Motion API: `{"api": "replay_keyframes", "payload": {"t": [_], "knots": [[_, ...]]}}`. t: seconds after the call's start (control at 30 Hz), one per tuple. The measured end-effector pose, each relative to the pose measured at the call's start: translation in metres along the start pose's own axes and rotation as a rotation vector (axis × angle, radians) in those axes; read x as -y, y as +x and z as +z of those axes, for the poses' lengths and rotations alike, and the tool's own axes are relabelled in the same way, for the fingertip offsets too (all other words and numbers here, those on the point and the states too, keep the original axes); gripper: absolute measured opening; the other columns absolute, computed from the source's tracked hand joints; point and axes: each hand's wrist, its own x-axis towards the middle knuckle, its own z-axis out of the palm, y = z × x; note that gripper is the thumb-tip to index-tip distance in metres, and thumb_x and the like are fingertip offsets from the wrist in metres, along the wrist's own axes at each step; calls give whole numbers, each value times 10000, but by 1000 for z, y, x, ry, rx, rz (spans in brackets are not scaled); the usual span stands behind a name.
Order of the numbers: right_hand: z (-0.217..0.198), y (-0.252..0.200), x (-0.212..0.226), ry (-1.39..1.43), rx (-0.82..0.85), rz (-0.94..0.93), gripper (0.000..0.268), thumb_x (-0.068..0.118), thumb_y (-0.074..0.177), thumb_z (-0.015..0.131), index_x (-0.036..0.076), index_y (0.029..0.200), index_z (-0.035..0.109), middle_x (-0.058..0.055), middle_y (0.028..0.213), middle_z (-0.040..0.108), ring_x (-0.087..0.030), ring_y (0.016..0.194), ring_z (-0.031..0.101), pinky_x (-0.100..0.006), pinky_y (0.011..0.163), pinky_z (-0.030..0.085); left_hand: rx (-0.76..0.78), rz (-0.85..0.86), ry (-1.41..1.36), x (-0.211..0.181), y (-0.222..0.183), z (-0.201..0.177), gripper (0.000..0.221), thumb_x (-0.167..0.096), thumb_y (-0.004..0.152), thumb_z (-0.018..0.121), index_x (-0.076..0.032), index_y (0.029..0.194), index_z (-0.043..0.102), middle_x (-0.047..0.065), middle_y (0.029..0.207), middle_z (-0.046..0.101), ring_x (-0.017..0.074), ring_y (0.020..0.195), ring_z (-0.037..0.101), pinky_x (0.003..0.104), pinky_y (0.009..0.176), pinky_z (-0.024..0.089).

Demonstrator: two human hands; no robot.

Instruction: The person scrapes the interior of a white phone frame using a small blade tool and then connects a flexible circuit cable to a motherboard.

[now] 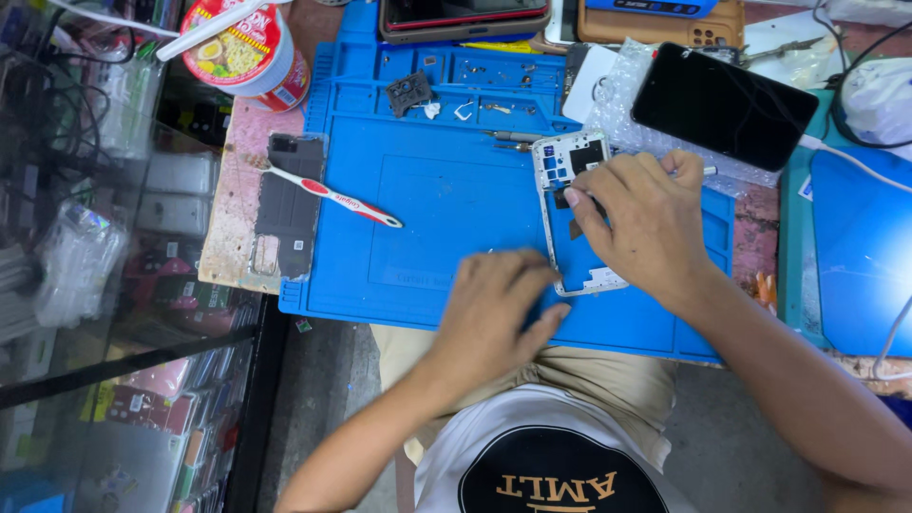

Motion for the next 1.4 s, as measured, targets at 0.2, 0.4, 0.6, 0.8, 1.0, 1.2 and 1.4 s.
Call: {"api": "replay_keyframes", "payload": {"t": [0.2,0.4,0.6,0.8,1.0,1.2,1.4], "knots": [[-2,-7,13,11,123,237,712,559,814,832,48,1276,649,-131,1086,626,-287,892,597,-449,856,377,-148,39,350,62,51,-18,442,-59,862,734,-77,1294,644,123,1270,605,327,1147,568,444,917,436],[-10,-14,44,-53,162,272,1110,722,561,848,-30,1331,579,-185,1157,580,-319,975,624,-491,785,410,3,311,380,113,117,-8,344,-171,882,709,-65,1208,683,97,1100,629,301,1050,578,450,874,442],[-35,-26,35,38,261,302,1020,541,645,845,6,1437,488,-204,1237,564,-364,1056,625,-483,818,441,128,535,714,118,134,-4,90,-154,883,633,-77,901,675,86,938,625,242,889,634,380,818,499],[-52,-42,27,79,437,414,1023,538,647,835,45,1467,475,-169,1153,575,-346,944,667,-513,896,432,280,419,696,119,138,-3,110,-148,828,631,-59,873,675,111,882,629,261,777,658,394,703,512],[-53,-41,29,114,467,494,953,527,692,812,38,1439,481,-169,1202,566,-245,726,716,-502,920,432,331,368,711,128,132,-24,231,-237,849,657,-41,964,615,132,903,595,296,828,629,425,752,484],[-33,-26,36,38,343,397,914,547,678,828,28,1381,564,-188,1116,602,-351,862,690,-472,772,493,139,258,780,155,146,-35,257,-237,882,676,-59,1042,581,129,995,565,300,917,577,438,801,438],[-24,-22,43,0,326,423,1021,650,691,833,-42,1385,546,-243,1128,584,-385,869,681,-491,715,532,-109,318,865,147,153,-24,506,-160,772,703,-13,1247,606,112,1060,575,275,1011,555,412,859,437]]}}
